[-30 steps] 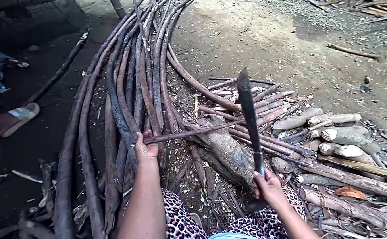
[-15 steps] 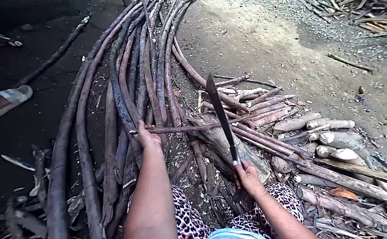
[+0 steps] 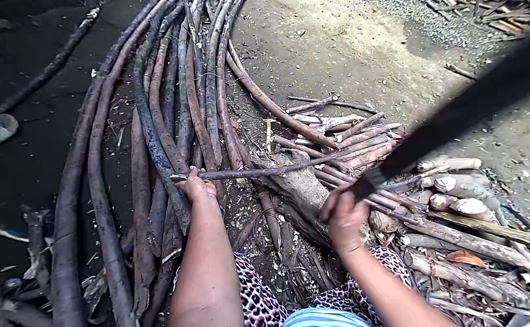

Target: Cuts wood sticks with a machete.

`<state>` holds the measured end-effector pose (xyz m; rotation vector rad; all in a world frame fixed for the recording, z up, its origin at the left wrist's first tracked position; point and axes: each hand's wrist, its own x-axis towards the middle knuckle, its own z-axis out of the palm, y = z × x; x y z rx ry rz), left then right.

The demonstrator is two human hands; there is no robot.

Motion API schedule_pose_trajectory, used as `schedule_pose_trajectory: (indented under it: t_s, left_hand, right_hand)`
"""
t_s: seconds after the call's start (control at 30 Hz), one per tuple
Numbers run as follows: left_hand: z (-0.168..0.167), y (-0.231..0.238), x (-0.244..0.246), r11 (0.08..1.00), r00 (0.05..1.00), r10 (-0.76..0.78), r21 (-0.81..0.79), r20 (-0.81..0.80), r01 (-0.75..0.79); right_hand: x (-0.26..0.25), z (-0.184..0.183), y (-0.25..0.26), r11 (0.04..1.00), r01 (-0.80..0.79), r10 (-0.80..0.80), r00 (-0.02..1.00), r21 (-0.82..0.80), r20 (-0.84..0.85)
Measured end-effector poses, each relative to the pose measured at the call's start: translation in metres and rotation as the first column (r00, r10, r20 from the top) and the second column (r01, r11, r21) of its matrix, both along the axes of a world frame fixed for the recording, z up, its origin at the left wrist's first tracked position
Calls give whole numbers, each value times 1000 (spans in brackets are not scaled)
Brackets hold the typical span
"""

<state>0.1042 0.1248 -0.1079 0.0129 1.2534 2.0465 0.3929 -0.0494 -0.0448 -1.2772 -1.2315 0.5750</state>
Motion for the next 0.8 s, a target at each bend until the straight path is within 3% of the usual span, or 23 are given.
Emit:
schedule_pose_trajectory:
  t_s: [0.03, 0.07, 0.1, 0.13, 0.17, 0.23, 0.33, 0.4, 0.5, 0.6, 0.7, 0.77, 0.8]
  left_hand:
    - [1, -1, 0, 1000, 1000, -5, -3, -6, 5]
    - [1, -3, 2, 1000, 1000, -15, -12, -16, 15]
    - [1, -4, 5, 999, 999, -34, -23, -26, 33]
    - [3, -3, 8, 998, 998, -60, -30, -30, 59]
    - [4, -2, 9, 996, 995, -91, -25, -29, 90]
    - [6, -9, 5, 987, 986, -161, 0, 35, 161]
    - [25, -15, 3, 975, 942, -215, 3, 259, 222]
    - [34, -17, 6, 978, 935, -206, 17, 290, 210]
    - [36, -18, 11, 987, 960, -159, 9, 229, 161]
    - [40, -20, 14, 969, 962, -223, 147, 158, 200]
    - [41, -20, 12, 879, 938, -344, 367, 46, 305]
    - [39, -22, 10, 838, 913, -405, 381, -45, 391]
    - [38, -24, 10, 847, 901, -430, 321, -52, 423]
  right_hand:
    - [-4, -42, -21, 938, -16, 55, 993, -347, 104]
    - [-6, -72, -35, 748, -46, 170, 978, -662, 125]
    - [-7, -94, -38, 555, -60, 247, 964, -829, 95]
    - [-8, -103, -37, 447, -63, 277, 958, -892, 71]
    - [-7, -103, -33, 405, -69, 291, 955, -912, 57]
    - [2, -95, -32, 376, -95, 309, 951, -922, 28]
    - [9, -86, -28, 378, -74, 317, 947, -923, 54]
    - [7, -89, -29, 376, -52, 319, 945, -925, 77]
    - [8, -91, -30, 384, -104, 303, 953, -917, 19]
    - [17, -75, -37, 392, -312, 153, 950, -865, -274]
    - [38, -51, -39, 349, -618, -17, 747, -705, -664]
    - [44, -42, -38, 356, -656, -91, 684, -666, -723]
    - [42, -40, -38, 371, -590, -91, 745, -717, -661]
